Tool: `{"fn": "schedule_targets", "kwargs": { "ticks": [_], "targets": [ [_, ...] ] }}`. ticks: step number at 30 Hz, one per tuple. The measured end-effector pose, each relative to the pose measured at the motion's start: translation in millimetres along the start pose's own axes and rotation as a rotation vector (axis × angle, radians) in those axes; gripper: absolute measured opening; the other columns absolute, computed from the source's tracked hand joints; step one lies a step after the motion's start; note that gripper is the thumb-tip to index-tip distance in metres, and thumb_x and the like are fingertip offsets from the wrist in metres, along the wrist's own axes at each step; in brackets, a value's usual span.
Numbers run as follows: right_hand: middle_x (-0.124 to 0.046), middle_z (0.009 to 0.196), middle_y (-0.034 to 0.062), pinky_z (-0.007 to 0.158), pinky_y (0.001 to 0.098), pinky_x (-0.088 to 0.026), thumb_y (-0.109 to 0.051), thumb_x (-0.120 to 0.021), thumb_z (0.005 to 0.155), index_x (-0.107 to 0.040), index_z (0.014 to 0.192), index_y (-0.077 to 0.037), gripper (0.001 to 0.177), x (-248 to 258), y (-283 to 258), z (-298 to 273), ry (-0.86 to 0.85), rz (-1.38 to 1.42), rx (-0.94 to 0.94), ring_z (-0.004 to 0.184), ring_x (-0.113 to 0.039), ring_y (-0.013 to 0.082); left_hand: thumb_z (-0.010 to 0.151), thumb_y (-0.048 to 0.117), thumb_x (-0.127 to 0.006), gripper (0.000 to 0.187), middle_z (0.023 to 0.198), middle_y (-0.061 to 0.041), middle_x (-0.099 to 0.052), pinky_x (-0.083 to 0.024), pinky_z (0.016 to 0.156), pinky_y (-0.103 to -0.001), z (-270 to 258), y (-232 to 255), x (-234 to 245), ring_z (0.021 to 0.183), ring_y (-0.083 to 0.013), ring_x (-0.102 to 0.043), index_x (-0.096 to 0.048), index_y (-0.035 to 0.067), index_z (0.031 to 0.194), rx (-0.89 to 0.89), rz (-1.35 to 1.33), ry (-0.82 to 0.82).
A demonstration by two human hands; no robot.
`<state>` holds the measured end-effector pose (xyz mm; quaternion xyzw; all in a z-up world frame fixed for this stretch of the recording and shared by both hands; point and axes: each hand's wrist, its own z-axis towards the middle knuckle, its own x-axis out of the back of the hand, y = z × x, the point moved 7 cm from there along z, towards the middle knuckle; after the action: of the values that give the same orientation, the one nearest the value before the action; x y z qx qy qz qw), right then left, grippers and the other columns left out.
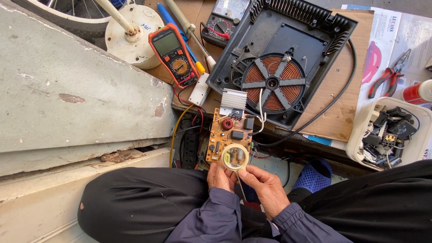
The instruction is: The person sits on the ground and uses a magnifying glass to inspect a circuit board held in their hands. They flip the board over to check both sides and then reach into a container to sort through various electronic components.
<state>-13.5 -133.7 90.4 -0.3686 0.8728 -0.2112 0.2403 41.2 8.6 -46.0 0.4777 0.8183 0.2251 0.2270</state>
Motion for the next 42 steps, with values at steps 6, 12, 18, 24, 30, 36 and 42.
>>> {"fn": "schedule_targets", "kwargs": {
  "ticks": [6,12,18,24,30,36,42],
  "targets": [
    [-0.089,0.121,0.0178,0.096,0.0366,-0.062,-0.012,-0.08,0.094,-0.087,0.133,0.004,0.043,1.1,-1.1,-1.1,0.088,0.0,-0.078,0.106,-0.078,0.0245,0.104,0.022,-0.064,0.033,0.125,-0.026,-0.081,-0.068,0.081,-0.053,6.5,-6.1,4.0,0.111,-0.0439,-0.081,-0.07,0.001,0.128,0.032,-0.014,0.002],
    [-0.087,0.113,0.0165,0.094,0.0355,-0.061,-0.012,-0.078,0.097,-0.09,0.126,0.006,0.036,-4.4,-6.4,-3.6,0.018,-0.006,-0.004,0.102,-0.076,0.0228,0.106,0.025,-0.063,0.037,0.129,-0.025,-0.08,-0.067,0.084,-0.053,9.7,-9.9,7.7,0.115,-0.0426,-0.08,-0.069,0.002,0.134,0.039,-0.009,0.024],
    [-0.087,0.133,0.0165,0.111,0.0372,-0.06,-0.011,-0.078,0.093,-0.085,0.134,0.006,0.045,-2.4,-2.2,0.6,0.015,0.006,-0.017,0.122,-0.077,0.0248,0.107,0.026,-0.064,0.03,0.126,-0.025,-0.081,-0.068,0.083,-0.054,14.6,-13.7,9.0,0.114,-0.0434,-0.081,-0.069,0.002,0.124,0.023,-0.009,0.002],
    [-0.087,0.125,0.0171,0.1,0.0388,-0.062,-0.011,-0.078,0.094,-0.087,0.131,0.007,0.042,-2.4,-1.3,0.6,0.012,0.013,-0.029,0.112,-0.077,0.0262,0.107,0.026,-0.063,0.027,0.122,-0.024,-0.082,-0.067,0.084,-0.053,12.9,-12.1,7.6,0.113,-0.042,-0.081,-0.07,0.003,0.119,0.018,0.002,0.0],
    [-0.081,0.132,0.0121,0.109,0.0385,-0.061,-0.009,-0.078,0.094,-0.085,0.135,0.009,0.044,-2.7,-1.2,0.6,0.01,0.007,-0.031,0.123,-0.076,0.0272,0.106,0.022,-0.063,0.029,0.119,-0.023,-0.081,-0.067,0.084,-0.05,4.3,-4.8,0.1,0.108,-0.0401,-0.081,-0.072,0.003,0.125,0.024,-0.027,0.001],
    [-0.081,0.131,0.012,0.111,0.0385,-0.061,-0.006,-0.077,0.095,-0.085,0.133,0.009,0.042,-2.2,0.3,1.6,-0.002,0.023,-0.02,0.122,-0.075,0.0282,0.11,0.019,-0.059,0.022,0.122,-0.024,-0.082,-0.067,0.087,-0.053,18.9,-17.4,7.8,0.111,-0.042,-0.081,-0.07,0.003,0.121,0.039,-0.04,0.026],
    [-0.079,0.121,0.0124,0.097,0.0376,-0.06,-0.004,-0.077,0.097,-0.086,0.131,0.011,0.039,2.2,11.9,9.6,-0.009,0.056,0.015,0.111,-0.072,0.0264,0.107,0.019,-0.063,0.017,0.115,-0.023,-0.08,-0.067,0.082,-0.051,14.8,-14.8,5.2,0.105,-0.0401,-0.082,-0.068,0.004,0.113,0.044,-0.037,0.03]
  ]
}}
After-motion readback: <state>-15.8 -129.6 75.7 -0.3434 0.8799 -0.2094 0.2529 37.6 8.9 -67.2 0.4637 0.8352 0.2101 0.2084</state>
